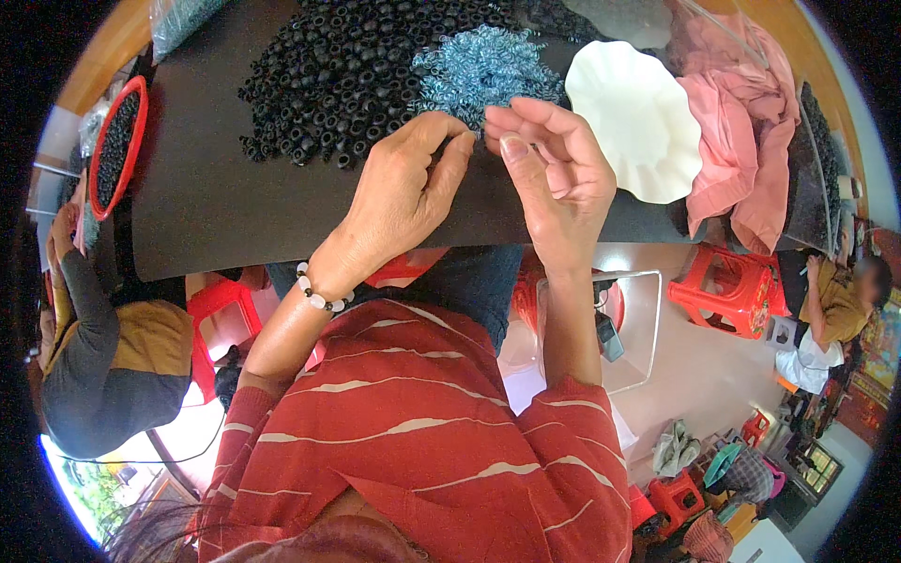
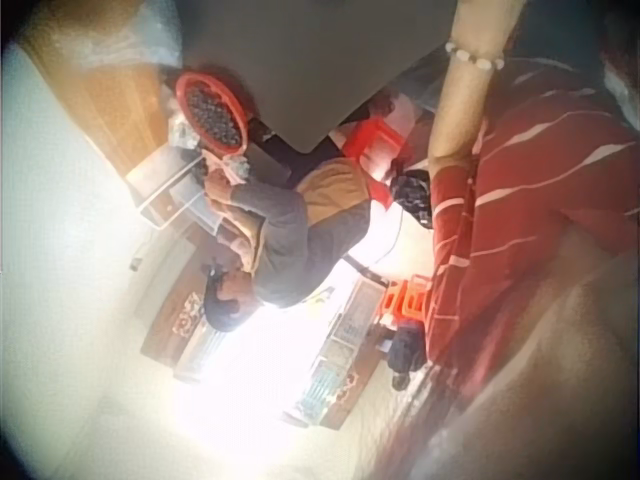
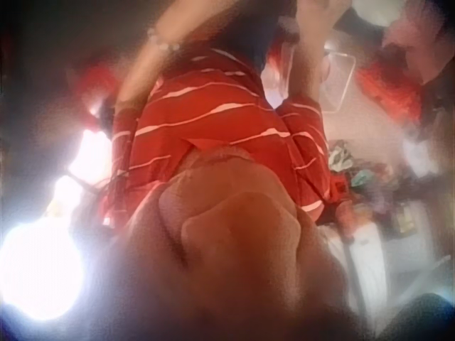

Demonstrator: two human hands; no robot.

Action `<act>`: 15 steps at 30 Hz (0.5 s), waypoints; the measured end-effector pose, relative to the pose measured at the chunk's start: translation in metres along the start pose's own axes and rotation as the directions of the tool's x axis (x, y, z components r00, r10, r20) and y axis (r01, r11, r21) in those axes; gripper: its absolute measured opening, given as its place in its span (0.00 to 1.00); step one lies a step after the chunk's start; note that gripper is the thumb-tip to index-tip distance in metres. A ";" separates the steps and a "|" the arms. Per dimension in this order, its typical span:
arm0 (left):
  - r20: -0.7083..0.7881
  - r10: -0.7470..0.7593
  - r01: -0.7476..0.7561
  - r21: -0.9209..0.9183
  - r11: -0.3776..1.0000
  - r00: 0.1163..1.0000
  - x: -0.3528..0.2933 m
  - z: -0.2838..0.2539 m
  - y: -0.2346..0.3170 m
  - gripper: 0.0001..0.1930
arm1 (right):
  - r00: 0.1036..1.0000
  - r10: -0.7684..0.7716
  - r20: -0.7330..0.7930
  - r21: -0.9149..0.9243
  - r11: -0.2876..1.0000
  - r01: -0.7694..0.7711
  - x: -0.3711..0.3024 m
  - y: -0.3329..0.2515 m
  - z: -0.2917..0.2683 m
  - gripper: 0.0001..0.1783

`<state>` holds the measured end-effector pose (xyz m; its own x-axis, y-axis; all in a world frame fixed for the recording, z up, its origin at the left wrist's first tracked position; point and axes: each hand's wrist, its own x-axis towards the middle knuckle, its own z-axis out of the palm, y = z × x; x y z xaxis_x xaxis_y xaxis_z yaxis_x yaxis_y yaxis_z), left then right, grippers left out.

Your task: The person assembles cord locks by picking up small springs and plastic stopper pieces from the table and fitting the springs into the stoppers by hand.

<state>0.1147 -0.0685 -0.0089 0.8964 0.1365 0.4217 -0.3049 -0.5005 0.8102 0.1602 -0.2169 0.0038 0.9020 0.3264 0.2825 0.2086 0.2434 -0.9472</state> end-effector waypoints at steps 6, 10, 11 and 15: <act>-0.002 0.001 -0.001 0.006 1.000 1.000 -0.001 -0.002 0.000 0.06 | 1.000 -0.020 0.024 -0.013 1.000 0.020 0.002 -0.001 0.001 0.20; 0.004 -0.012 0.012 0.002 1.000 1.000 -0.001 -0.001 0.000 0.06 | 0.999 -0.018 0.038 0.004 1.000 0.018 0.003 0.000 0.000 0.26; 0.000 -0.008 0.008 0.003 1.000 1.000 -0.001 -0.001 0.000 0.06 | 0.999 -0.020 0.039 0.006 1.000 0.020 0.002 0.000 -0.001 0.26; 0.006 -0.016 0.016 0.018 1.000 1.000 -0.001 -0.002 0.000 0.03 | 0.999 -0.005 0.033 0.021 1.000 0.005 0.003 -0.002 0.000 0.23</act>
<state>0.1136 -0.0670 -0.0084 0.9030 0.1396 0.4063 -0.2849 -0.5133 0.8095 0.1624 -0.2163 0.0064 0.8880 0.3547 0.2925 0.2048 0.2644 -0.9424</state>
